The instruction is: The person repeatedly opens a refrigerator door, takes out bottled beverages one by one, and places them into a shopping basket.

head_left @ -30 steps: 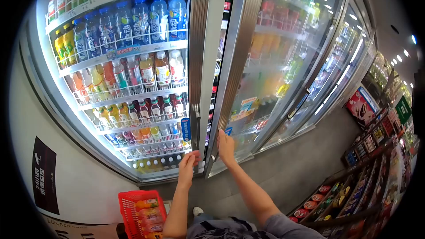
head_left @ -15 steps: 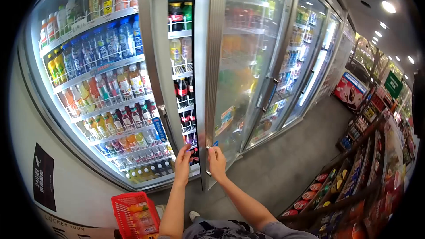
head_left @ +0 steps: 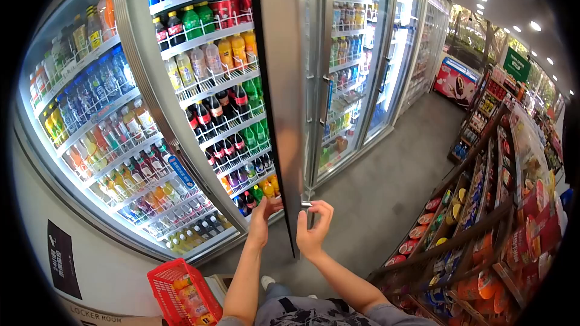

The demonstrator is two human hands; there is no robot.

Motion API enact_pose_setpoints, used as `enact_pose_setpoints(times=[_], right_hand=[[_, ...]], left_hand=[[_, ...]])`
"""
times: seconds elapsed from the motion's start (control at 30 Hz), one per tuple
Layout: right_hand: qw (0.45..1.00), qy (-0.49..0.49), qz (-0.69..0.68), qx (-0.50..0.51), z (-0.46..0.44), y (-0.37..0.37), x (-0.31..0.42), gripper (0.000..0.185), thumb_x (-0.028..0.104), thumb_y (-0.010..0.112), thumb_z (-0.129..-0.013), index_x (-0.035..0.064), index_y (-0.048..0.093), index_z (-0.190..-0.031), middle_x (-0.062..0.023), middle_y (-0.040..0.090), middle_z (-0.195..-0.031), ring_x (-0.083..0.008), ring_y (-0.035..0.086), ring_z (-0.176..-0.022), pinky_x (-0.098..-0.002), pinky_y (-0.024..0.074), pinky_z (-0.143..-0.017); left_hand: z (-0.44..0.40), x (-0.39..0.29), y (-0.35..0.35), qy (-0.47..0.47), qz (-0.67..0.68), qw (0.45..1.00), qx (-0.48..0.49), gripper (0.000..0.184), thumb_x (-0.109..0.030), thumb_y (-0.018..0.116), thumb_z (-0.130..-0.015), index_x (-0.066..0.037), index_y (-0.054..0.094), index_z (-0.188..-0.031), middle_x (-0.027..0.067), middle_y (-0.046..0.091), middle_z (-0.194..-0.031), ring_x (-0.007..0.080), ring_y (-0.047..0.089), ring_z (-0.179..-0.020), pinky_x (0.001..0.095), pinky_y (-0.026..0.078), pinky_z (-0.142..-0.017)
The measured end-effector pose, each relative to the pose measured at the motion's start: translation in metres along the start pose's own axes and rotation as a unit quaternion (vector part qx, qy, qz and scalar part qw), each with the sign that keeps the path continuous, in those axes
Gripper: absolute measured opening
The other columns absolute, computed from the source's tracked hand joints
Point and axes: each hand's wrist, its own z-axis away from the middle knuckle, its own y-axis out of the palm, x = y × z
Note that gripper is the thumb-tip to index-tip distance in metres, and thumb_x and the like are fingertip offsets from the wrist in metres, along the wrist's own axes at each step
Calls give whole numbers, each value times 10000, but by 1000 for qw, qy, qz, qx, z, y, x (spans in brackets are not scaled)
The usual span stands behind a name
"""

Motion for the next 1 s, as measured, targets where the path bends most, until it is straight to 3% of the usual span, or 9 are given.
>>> enact_pose_setpoints(times=[0.03,0.13,0.17,0.2,0.27,0.33,0.5,0.67,1.0], right_hand=[[1000,3,4,1,3,-6,0,166,-8,588,-868,-2,496,-1006,-148,523,-1040,-217,558,-910,-325,463,-845],[959,24,-263,103,6,-13,2,123,-11,530,-915,-18,515,-1037,-146,564,-1031,-200,603,-896,-309,496,-826],[958,22,-265,106,1,-14,4,123,-11,530,-915,-18,515,-1037,-146,564,-1031,-200,603,-896,-309,496,-826],[945,65,-283,148,-7,-14,8,133,-20,509,-922,-28,520,-1055,-147,592,-1017,-196,613,-884,-310,502,-818],[922,126,-317,181,-21,-6,7,158,-8,472,-950,-55,524,-1091,-143,652,-983,-180,629,-873,-306,507,-814],[914,171,-330,164,-33,-1,-2,156,27,471,-966,-28,547,-1091,-114,648,-982,-157,619,-891,-281,498,-825],[925,211,-276,154,-59,17,-51,170,81,460,-990,0,538,-1117,-104,639,-1019,-156,611,-912,-287,488,-835],[884,306,-295,197,-49,84,-113,202,117,474,-993,12,550,-1148,-84,632,-1042,-146,611,-935,-276,491,-816],[818,356,-302,336,-59,268,-153,257,184,480,-1009,44,559,-1210,-96,657,-1094,-145,637,-933,-258,498,-800]], left_hand=[[2,4,12,-13,9,1000,14,601,-517,388,-1001,6,672,-1084,117,697,-1050,217,624,-1013,368,403,-984],[3,33,33,-65,65,992,89,635,-539,348,-1006,9,631,-1158,118,660,-1159,210,607,-1062,372,420,-977],[4,40,44,-89,97,985,110,635,-533,356,-1004,18,608,-1194,128,646,-1194,223,606,-1085,374,436,-965],[-1,70,46,-26,71,987,140,640,-529,355,-1002,26,576,-1233,141,636,-1213,242,607,-1105,375,450,-954],[-4,68,67,-51,99,963,243,535,-390,314,-1042,15,485,-1346,149,563,-1317,220,565,-1175,349,444,-1003],[-5,44,75,-113,108,957,245,627,-483,279,-1025,2,470,-1375,156,558,-1334,253,537,-1234,365,428,-1004],[-27,0,27,-97,95,987,91,715,-569,157,-1018,-53,461,-1409,111,544,-1374,216,505,-1264,364,376,-1015],[-51,-11,-43,29,20,996,-79,717,-585,161,-1011,-71,468,-1404,99,532,-1389,219,522,-1220,361,369,-994],[-149,-44,-143,59,-6,984,-167,654,-545,237,-1018,-64,457,-1402,110,540,-1378,220,541,-1203,341,384,-966]])
